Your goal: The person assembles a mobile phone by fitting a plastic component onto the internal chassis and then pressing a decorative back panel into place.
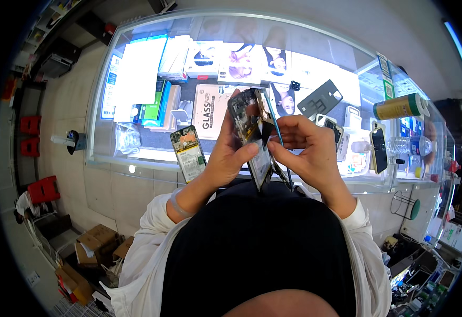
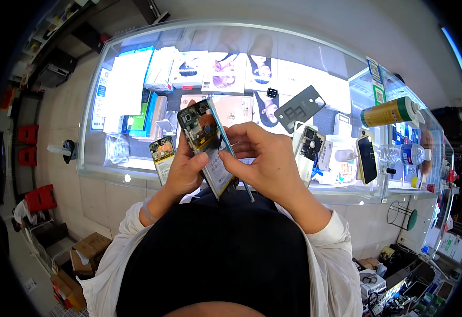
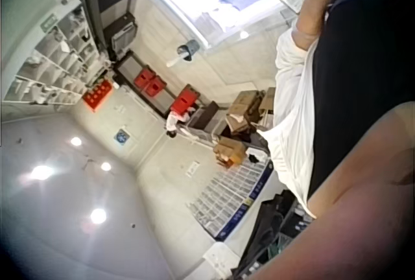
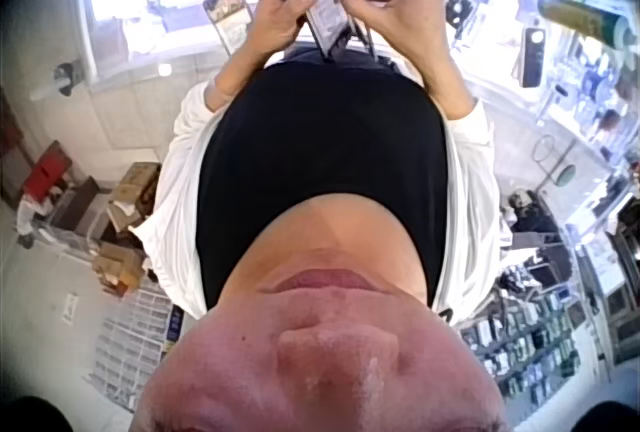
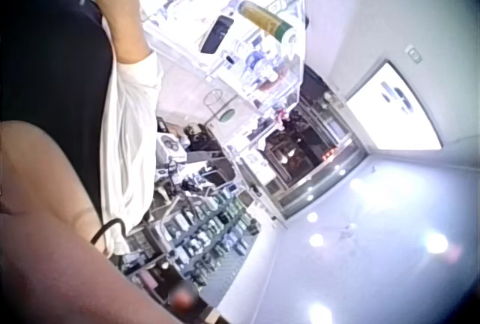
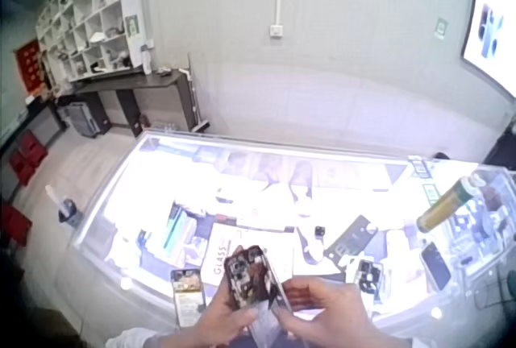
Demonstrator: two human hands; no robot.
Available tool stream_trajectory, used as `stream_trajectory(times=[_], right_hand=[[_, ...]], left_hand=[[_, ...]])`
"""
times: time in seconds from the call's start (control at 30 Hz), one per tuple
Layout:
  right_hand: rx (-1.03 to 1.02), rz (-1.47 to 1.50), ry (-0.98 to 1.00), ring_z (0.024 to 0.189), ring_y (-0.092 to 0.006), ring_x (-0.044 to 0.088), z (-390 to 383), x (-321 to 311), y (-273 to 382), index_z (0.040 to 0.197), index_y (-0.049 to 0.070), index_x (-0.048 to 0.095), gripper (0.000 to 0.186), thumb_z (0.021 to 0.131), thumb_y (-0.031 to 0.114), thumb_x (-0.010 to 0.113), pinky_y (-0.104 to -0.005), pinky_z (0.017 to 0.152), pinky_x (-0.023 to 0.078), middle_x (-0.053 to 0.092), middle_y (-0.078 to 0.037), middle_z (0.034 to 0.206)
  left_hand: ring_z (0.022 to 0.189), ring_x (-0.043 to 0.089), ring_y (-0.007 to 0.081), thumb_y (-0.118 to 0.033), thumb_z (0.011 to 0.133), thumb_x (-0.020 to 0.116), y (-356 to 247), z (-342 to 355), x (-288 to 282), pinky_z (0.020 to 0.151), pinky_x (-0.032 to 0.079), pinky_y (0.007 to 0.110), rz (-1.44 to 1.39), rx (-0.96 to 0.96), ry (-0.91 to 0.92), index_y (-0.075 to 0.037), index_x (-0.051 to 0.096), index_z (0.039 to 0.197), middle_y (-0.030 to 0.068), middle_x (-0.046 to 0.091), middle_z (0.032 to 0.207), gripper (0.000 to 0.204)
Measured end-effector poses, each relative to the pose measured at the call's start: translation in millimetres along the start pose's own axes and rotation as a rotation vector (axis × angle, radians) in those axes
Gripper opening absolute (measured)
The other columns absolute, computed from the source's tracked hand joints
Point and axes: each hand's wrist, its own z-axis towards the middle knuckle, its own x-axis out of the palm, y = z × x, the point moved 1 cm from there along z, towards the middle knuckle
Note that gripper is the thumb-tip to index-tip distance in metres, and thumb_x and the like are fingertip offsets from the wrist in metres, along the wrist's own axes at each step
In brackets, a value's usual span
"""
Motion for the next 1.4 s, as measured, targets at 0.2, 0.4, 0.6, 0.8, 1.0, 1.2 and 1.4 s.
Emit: stream_trajectory(times=[0.2, 0.4, 0.6, 0.8, 1.0, 1.2, 1.4], right_hand=[[-0.041, 0.001, -0.009, 0.073, -0.0114, 0.062, 0, 0, 5, 0.099, -0.004, 0.053, 0.031, 0.072, 0.003, 0.067, -0.022, 0.067, 0.05, 0.064, -0.009, 0.082], [-0.05, 0.0, -0.018, 0.074, -0.0111, 0.062, -1, -1, 7, 0.099, -0.003, 0.054, 0.031, 0.072, 0.003, 0.067, -0.0217, 0.066, 0.05, 0.063, -0.008, 0.082], [-0.093, 0.015, -0.054, 0.07, -0.0131, 0.063, -2, -3, 8, 0.098, -0.002, 0.057, 0.031, 0.069, 0.004, 0.067, -0.0226, 0.063, 0.052, 0.065, -0.01, 0.081], [-0.115, 0.016, -0.048, 0.071, -0.014, 0.064, -3, -2, 10, 0.098, -0.002, 0.057, 0.031, 0.069, 0.004, 0.067, -0.0232, 0.064, 0.052, 0.065, -0.011, 0.082], [-0.119, 0.006, -0.016, 0.075, -0.017, 0.064, -3, -3, 7, 0.101, -0.001, 0.054, 0.035, 0.07, 0.005, 0.067, -0.0254, 0.068, 0.052, 0.064, -0.013, 0.085], [-0.173, 0.087, 0.02, 0.091, -0.0241, 0.061, -2, 3, -2, 0.117, 0.001, 0.037, 0.05, 0.074, 0.007, 0.063, -0.0311, 0.082, 0.046, 0.061, -0.018, 0.096], [-0.192, 0.072, 0.024, 0.098, -0.0268, 0.058, -6, 5, -12, 0.12, 0.003, 0.033, 0.055, 0.076, 0.011, 0.063, -0.0306, 0.08, 0.046, 0.059, -0.019, 0.102]], left_hand=[[0.122, 0.035, 0.0222, -0.013, 0.081, 0.056, 0, 1, -1, 0.1, 0.029, 0.036, -0.051, 0.005, 0.033, -0.011, -0.001, 0.139, 0.0123, 0.026, 0.136, 0.081], [0.124, 0.032, 0.0213, -0.011, 0.081, 0.056, -2, -2, -3, 0.101, 0.027, 0.035, -0.06, -0.009, 0.031, -0.01, -0.001, 0.139, 0.0119, 0.026, 0.136, 0.081], [0.125, 0.03, 0.0213, -0.011, 0.08, 0.056, -3, -1, -4, 0.102, 0.025, 0.035, -0.016, 0.008, 0.088, -0.009, -0.001, 0.138, 0.0118, 0.026, 0.137, 0.082], [0.126, 0.028, 0.0223, -0.012, 0.08, 0.057, -10, 0, 4, 0.103, 0.024, 0.036, -0.041, 0.05, 0.077, -0.009, -0.002, 0.138, 0.0127, 0.025, 0.137, 0.083], [0.126, 0.028, 0.0229, -0.013, 0.079, 0.058, -12, 0, 5, 0.103, 0.024, 0.037, -0.024, 0.068, 0.084, -0.01, -0.003, 0.138, 0.0125, 0.024, 0.137, 0.085], [0.126, 0.028, 0.0219, -0.013, 0.079, 0.058, -20, 1, 12, 0.102, 0.025, 0.036, 0.015, 0.079, 0.088, -0.011, -0.003, 0.139, 0.0109, 0.024, 0.137, 0.086], [0.125, 0.028, 0.0212, -0.009, 0.079, 0.058, -20, 0, 13, 0.101, 0.028, 0.035, 0.045, 0.089, 0.089, -0.011, -0.003, 0.139, 0.0106, 0.023, 0.137, 0.085]])
